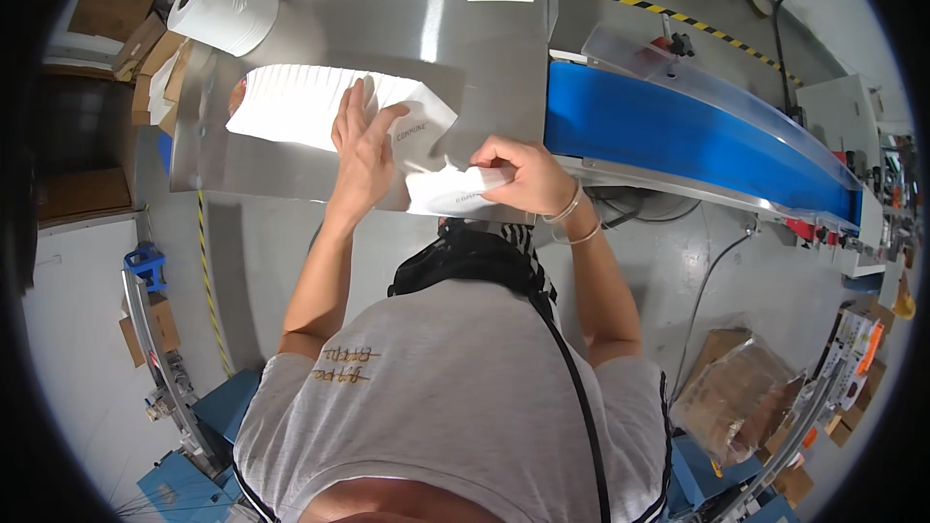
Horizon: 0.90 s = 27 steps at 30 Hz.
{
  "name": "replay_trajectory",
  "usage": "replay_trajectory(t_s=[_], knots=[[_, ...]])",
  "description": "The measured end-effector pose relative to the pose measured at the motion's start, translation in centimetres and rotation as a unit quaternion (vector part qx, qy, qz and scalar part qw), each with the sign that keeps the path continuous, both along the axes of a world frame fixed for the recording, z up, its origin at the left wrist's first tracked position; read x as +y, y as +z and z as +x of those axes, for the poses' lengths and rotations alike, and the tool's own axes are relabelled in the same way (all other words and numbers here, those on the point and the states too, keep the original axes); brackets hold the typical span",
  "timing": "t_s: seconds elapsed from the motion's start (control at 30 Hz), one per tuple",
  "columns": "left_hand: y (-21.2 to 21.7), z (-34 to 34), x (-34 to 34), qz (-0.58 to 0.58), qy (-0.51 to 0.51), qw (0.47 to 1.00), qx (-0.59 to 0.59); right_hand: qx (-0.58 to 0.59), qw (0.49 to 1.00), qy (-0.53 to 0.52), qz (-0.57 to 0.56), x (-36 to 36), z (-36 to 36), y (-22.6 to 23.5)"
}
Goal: Picking up stacks of paper filters from a production machine and placing them on a conveyor belt for packaging.
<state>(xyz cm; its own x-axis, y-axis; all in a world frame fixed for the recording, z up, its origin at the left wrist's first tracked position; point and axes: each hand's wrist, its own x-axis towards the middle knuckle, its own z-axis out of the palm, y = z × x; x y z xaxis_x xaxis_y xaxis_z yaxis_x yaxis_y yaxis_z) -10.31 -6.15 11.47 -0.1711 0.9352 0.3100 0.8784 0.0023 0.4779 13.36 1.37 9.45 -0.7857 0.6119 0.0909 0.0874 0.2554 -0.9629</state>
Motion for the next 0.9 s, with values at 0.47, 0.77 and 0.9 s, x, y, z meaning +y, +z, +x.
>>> replay_trajectory(t_s=[0.47, 0.77, 0.9], knots=[[0.5, -0.5, -0.3, -0.033, -0.067, 0.997, -0.005, 0.12, 0.99, -0.073, -0.025, 1.6, -3.8, -5.6], [0.5, -0.4, -0.2, -0.034, -0.066, 0.997, -0.007, 0.167, 0.981, -0.012, -0.095, 1.9, -4.2, -6.0], [0.6, -0.4, -0.2, -0.037, -0.068, 0.997, -0.006, 0.121, 0.989, -0.016, -0.077, 2.4, -4.2, -6.2]])
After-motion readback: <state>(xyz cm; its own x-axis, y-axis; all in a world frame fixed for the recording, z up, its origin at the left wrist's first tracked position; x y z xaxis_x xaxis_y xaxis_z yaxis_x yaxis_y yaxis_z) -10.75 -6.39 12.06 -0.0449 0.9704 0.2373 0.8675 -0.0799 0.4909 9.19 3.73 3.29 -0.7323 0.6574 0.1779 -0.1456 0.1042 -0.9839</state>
